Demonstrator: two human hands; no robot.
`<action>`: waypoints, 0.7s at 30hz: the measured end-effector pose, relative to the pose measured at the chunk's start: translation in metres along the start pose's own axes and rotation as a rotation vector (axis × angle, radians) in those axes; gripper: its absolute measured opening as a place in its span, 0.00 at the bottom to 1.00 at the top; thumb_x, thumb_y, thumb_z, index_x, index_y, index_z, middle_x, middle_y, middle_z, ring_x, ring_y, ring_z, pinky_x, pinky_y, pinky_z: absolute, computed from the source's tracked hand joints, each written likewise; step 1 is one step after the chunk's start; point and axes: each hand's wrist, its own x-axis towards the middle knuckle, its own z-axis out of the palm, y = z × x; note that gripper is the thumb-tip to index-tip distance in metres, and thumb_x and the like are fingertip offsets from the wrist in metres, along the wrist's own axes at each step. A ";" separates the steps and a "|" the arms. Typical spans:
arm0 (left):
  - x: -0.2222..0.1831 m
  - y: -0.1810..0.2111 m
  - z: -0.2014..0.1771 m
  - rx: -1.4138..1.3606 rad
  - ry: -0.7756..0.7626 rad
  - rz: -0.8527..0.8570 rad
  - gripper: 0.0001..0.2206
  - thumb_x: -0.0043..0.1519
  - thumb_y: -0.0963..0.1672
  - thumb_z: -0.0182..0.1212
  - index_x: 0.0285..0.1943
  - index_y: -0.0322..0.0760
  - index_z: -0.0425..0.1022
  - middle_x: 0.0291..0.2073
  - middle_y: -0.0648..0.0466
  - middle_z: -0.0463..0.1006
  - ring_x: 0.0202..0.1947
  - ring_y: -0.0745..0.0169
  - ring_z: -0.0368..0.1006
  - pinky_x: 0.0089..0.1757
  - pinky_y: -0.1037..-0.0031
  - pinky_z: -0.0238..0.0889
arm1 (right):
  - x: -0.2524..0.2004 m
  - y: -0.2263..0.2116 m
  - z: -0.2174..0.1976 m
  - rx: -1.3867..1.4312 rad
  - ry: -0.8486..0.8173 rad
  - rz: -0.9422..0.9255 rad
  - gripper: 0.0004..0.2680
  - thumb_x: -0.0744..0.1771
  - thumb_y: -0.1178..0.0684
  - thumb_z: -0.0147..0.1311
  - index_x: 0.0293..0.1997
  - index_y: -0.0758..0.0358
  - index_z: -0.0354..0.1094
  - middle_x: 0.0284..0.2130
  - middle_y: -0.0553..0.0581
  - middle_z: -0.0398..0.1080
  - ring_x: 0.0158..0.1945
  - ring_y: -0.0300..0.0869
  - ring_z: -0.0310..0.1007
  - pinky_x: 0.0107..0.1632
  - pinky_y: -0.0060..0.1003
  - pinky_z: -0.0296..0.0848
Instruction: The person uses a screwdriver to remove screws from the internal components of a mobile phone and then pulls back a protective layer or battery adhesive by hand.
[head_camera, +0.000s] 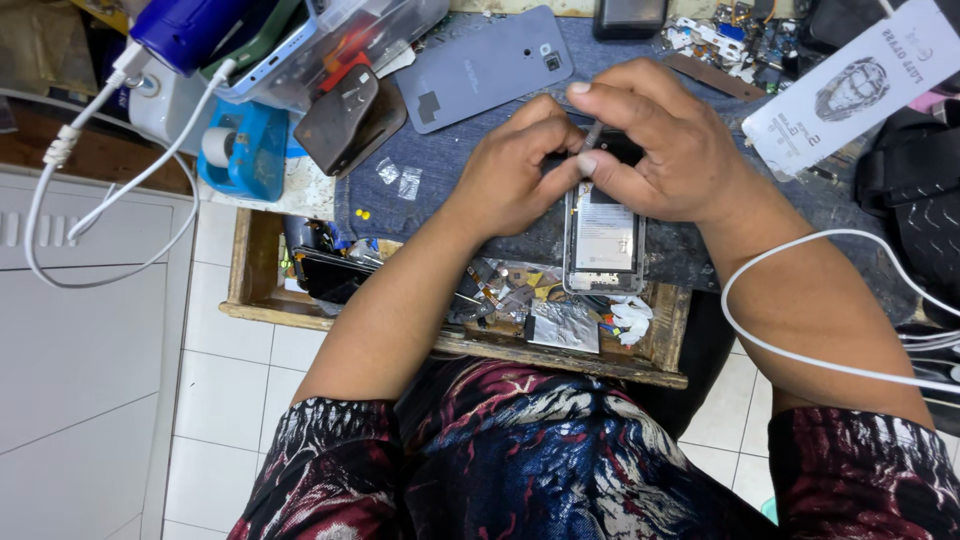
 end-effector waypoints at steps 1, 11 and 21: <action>0.000 0.000 0.002 0.024 0.000 -0.038 0.11 0.63 0.44 0.69 0.47 0.39 0.72 0.44 0.52 0.74 0.46 0.52 0.77 0.45 0.65 0.71 | 0.000 0.000 0.000 -0.014 -0.003 0.020 0.24 0.64 0.59 0.67 0.67 0.62 0.59 0.43 0.64 0.70 0.42 0.50 0.72 0.44 0.41 0.72; 0.001 0.005 0.002 0.042 -0.003 -0.052 0.09 0.63 0.45 0.67 0.46 0.38 0.73 0.44 0.53 0.75 0.45 0.51 0.78 0.44 0.64 0.72 | 0.003 -0.003 -0.002 0.056 0.001 0.026 0.24 0.63 0.63 0.65 0.64 0.63 0.57 0.41 0.66 0.70 0.40 0.50 0.72 0.41 0.42 0.73; -0.001 0.004 0.003 0.044 -0.039 -0.062 0.09 0.63 0.45 0.68 0.44 0.36 0.74 0.41 0.52 0.72 0.42 0.52 0.76 0.42 0.64 0.70 | -0.007 0.003 0.001 0.096 -0.028 0.043 0.24 0.68 0.64 0.62 0.72 0.61 0.54 0.46 0.60 0.70 0.43 0.44 0.75 0.44 0.33 0.76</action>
